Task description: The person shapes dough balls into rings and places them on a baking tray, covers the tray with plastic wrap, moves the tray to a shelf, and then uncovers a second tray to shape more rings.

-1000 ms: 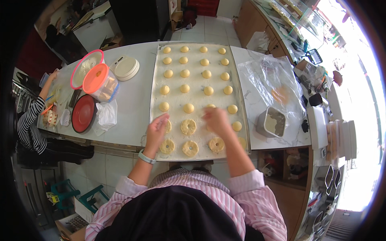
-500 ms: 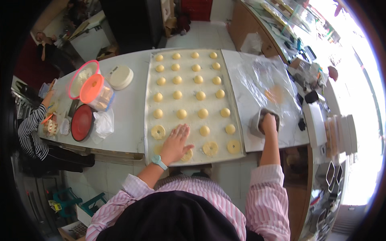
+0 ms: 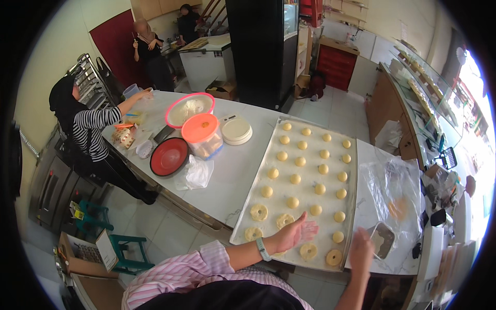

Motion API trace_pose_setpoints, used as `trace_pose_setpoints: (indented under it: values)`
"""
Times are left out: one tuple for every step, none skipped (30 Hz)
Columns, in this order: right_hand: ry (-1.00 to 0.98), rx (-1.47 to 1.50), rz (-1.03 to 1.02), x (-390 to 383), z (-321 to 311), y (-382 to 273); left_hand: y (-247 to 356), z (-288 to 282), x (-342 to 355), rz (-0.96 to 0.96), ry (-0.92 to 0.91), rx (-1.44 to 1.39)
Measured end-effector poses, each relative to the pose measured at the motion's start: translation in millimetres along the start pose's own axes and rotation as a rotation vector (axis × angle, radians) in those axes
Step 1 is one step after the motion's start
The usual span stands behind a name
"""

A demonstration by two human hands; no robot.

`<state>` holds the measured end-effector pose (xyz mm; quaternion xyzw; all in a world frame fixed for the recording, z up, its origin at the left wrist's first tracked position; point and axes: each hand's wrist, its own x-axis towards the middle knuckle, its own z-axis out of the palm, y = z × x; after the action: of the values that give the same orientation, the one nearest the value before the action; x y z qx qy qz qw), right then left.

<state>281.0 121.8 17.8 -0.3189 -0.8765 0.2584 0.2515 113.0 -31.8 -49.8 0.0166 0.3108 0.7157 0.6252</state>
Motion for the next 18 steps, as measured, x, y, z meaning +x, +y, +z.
trace_pose_setpoints:
  values:
    - [-0.073, -0.013, -0.014, -13, 10, -12, -4, 0, 4, -0.063, -0.019, -0.084]
    - [-0.146, -0.014, -0.037, -21, 24, -26, -3, -2, 9, -0.130, -0.037, -0.165]
    - [-0.185, -0.017, -0.104, -33, 44, -31, -9, -1, 15, -0.216, -0.064, -0.257]
    - [-0.297, 0.070, -0.173, -40, 47, -55, -12, -4, 15, -0.215, -0.253, -0.316]
    - [-0.240, 0.017, -0.296, -48, 75, -49, -10, -15, 11, -0.213, -0.438, -0.385]
    - [-0.193, 0.052, -0.338, -50, 86, -57, -2, -13, 0, -0.134, -0.340, -0.354]
    - [-0.266, 0.089, -0.344, -48, 90, -60, 7, -16, -15, -0.050, -0.233, -0.315]
    - [-0.301, 0.007, -0.295, -46, 94, -52, 8, -35, -18, -0.045, -0.231, -0.432]
    - [-0.295, -0.070, -0.280, -40, 98, -39, 11, -53, -21, -0.026, -0.222, -0.534]
    - [-0.289, -0.144, -0.258, -36, 99, -24, 16, -52, -28, 0.038, -0.130, -0.481]
    - [-0.275, -0.175, -0.237, -32, 93, -21, 25, -45, -38, 0.122, -0.042, -0.422]
    - [-0.262, -0.198, -0.238, -25, 88, -24, 31, -46, -43, 0.141, 0.004, -0.426]
    - [-0.250, -0.218, -0.251, -20, 85, -29, 37, -47, -50, 0.172, 0.049, -0.429]
    - [-0.264, -0.268, -0.266, -18, 86, -33, 39, -48, -53, 0.206, 0.097, -0.434]
    - [-0.324, -0.320, -0.271, -21, 95, -28, 40, -50, -52, 0.207, 0.108, -0.450]
    - [-0.382, -0.374, -0.280, -26, 109, -20, 40, -53, -52, 0.211, 0.117, -0.469]
    - [-0.445, -0.424, -0.288, -30, 115, -20, 41, -53, -53, 0.216, 0.131, -0.487]
    - [-0.451, -0.434, -0.283, -34, 117, -18, 42, -53, -55, 0.212, 0.144, -0.466]
